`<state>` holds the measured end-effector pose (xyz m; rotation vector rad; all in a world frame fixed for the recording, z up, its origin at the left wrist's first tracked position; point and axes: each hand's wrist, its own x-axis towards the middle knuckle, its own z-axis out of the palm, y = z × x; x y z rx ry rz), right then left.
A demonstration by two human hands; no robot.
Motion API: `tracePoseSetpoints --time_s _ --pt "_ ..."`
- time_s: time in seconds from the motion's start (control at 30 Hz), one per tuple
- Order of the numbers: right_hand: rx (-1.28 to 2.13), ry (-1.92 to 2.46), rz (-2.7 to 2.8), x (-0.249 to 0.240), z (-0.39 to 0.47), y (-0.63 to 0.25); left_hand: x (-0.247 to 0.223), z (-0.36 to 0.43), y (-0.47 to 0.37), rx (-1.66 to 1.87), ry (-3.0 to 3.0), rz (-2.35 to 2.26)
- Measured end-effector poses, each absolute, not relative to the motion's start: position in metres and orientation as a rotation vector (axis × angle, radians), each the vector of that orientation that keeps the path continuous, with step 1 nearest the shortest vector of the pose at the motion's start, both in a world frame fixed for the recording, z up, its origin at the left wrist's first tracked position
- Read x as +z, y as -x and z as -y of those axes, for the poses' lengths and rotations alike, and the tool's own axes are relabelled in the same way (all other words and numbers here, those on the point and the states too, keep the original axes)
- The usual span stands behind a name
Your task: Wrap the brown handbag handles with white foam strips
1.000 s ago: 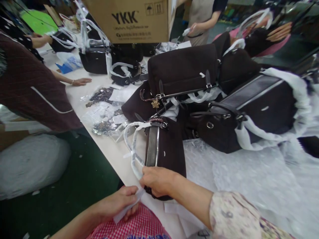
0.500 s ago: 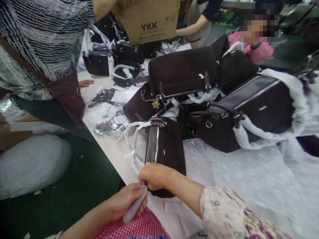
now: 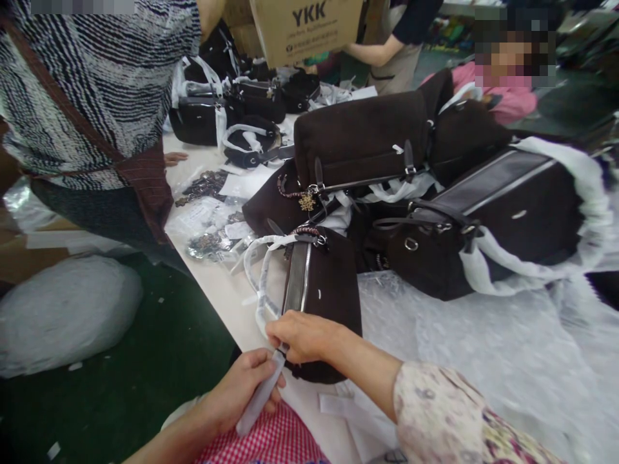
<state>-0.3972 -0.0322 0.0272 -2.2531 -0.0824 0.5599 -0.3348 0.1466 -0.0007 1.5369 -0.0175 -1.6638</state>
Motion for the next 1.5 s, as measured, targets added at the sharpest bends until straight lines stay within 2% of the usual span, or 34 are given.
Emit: tracePoseSetpoints --time_s 0.33,0.5,0.57,0.7,0.87,1.1,1.3,1.5 --pt "0.463 2.305 0.059 0.017 0.027 0.403 -0.016 -0.133 0.332 -1.697 -1.489 0.046" --pt "0.133 2.54 -0.233 0.038 0.009 0.43 -0.017 -0.122 0.326 -1.757 -1.47 0.066" --pt "0.094 2.359 -0.468 0.045 -0.007 0.451 -0.013 -0.12 0.323 -1.784 -1.479 0.091" --pt "0.198 1.688 -0.704 0.032 -0.043 0.483 -0.004 -0.121 0.318 -1.835 -1.513 0.215" --pt "-0.024 1.364 -0.861 0.001 -0.068 0.477 -0.001 -0.124 0.316 -1.878 -1.628 0.383" --pt "-0.343 0.792 -1.202 -0.006 -0.092 0.457 -0.016 -0.12 0.323 -1.792 -1.745 0.472" --pt "-0.532 0.906 -1.342 -0.02 -0.102 0.451 -0.02 -0.119 0.322 -1.802 -1.762 0.566" --pt "-0.535 1.197 -1.408 -0.031 -0.11 0.452 -0.015 -0.117 0.322 -1.905 -1.707 0.491"
